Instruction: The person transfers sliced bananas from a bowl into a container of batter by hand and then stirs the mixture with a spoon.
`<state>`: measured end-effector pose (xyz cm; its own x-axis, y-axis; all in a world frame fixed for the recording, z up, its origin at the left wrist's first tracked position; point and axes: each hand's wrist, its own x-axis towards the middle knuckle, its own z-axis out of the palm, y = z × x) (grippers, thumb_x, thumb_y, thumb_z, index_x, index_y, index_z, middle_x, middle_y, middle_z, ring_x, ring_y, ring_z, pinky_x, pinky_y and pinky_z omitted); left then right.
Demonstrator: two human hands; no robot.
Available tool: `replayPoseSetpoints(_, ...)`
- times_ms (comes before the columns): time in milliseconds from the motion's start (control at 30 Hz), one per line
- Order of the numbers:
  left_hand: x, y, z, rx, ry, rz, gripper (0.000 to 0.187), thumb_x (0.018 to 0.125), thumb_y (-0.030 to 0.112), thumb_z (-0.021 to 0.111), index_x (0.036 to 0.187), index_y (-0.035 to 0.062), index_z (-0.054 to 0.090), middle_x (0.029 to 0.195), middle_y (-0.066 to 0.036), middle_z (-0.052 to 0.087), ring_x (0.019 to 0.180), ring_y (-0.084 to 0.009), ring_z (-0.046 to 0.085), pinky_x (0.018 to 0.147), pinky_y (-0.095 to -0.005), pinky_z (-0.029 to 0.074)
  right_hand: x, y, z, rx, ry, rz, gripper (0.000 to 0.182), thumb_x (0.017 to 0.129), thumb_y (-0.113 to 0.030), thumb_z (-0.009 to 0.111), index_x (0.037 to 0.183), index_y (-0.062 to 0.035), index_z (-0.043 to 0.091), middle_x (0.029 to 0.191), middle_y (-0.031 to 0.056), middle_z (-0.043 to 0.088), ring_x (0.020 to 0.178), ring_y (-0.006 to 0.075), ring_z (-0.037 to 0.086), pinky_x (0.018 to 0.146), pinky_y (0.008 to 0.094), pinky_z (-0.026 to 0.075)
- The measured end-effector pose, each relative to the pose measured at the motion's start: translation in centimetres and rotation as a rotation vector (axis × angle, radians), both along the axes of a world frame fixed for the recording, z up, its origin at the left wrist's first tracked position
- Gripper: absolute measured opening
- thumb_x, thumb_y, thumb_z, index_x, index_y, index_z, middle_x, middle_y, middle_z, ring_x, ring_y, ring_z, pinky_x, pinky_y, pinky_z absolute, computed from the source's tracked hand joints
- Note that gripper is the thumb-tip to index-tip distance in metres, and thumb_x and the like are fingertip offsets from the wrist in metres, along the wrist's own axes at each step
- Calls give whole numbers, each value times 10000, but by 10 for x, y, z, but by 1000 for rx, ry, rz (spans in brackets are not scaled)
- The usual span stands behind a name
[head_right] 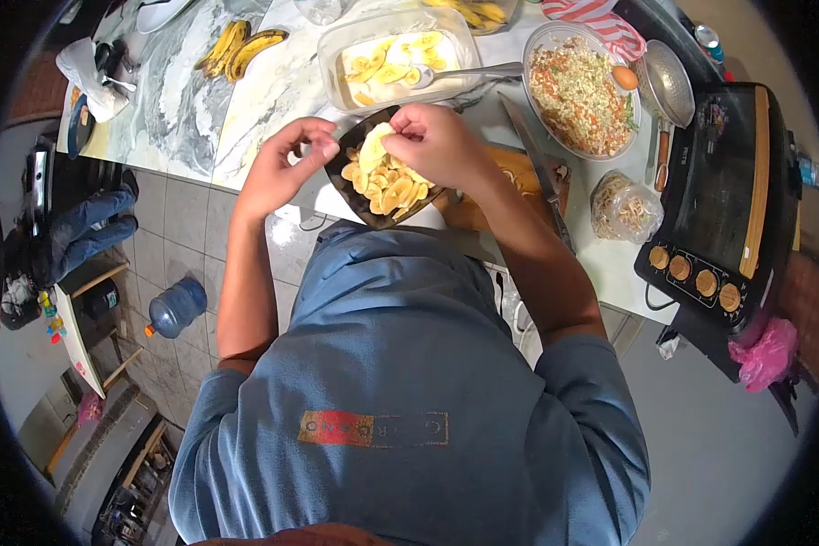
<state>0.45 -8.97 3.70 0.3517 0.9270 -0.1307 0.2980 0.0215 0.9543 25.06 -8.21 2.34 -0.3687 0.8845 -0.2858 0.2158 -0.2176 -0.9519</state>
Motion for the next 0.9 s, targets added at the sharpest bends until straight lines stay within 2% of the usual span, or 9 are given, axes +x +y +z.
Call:
replayPoseSetpoints(100,10,0,5,109,-69,-122,306,840,144,735,1111,42,637,981,-4,666,939,-98,575,921,-282,402,8,4,5,7,-20,-60,95,874,-63,629,920,19,616,789,22,654,698,52,599,628,207,463)
replayPoseSetpoints(167,17,1,4,136,-51,-148,364,806,133,770,1128,35,629,982,-31,657,936,-104,554,886,-257,439,11,6,8,66,-76,-86,112,873,-78,624,926,20,617,786,29,660,692,61,602,633,213,464)
replayPoseSetpoints(233,24,2,4,-44,-107,-72,335,816,107,748,1127,47,641,1005,-28,670,955,-105,590,928,-279,413,9,5,9,64,-68,-99,118,867,-80,627,926,22,616,787,34,661,698,71,609,641,215,465)
replayPoseSetpoints(300,26,4,5,-43,-59,-76,330,814,88,749,1123,43,644,974,-21,676,943,-100,598,896,-271,433,6,3,8,64,41,-179,165,823,-104,650,892,42,614,705,13,629,650,51,553,588,228,443)
replayPoseSetpoints(400,28,5,3,-110,-70,-66,312,827,79,738,1122,35,644,932,-9,677,907,-84,599,852,-254,449,6,0,7,29,97,-174,162,833,-97,642,909,42,606,741,25,640,682,62,578,608,227,461)
replayPoseSetpoints(467,28,6,1,-143,-128,-66,288,846,104,738,1106,19,648,935,-13,665,836,-64,570,760,-215,472,8,-1,6,11,123,-167,162,841,-89,636,930,41,598,781,39,648,704,75,598,623,228,472)
replayPoseSetpoints(600,27,8,-5,-164,-172,-74,273,854,96,728,1105,19,651,935,-4,668,827,-61,573,758,-212,473,11,-2,8,-59,271,-114,169,869,-82,610,982,39,576,876,67,653,775,111,644,683,237,495)
replayPoseSetpoints(833,23,10,1,-311,-373,-60,199,898,73,674,1081,-1,644,932,-7,679,839,-61,600,776,-215,488,16,3,29,-109,265,-100,165,893,-96,581,989,38,567,866,53,640,809,111,646,722,250,492)
replayPoseSetpoints(900,21,12,3,-306,-398,-41,193,904,72,666,1078,-7,639,936,-18,683,842,-64,610,775,-218,492,19,9,31,-10,159,-109,149,886,-94,593,973,27,585,838,38,638,772,92,627,703,241,483)
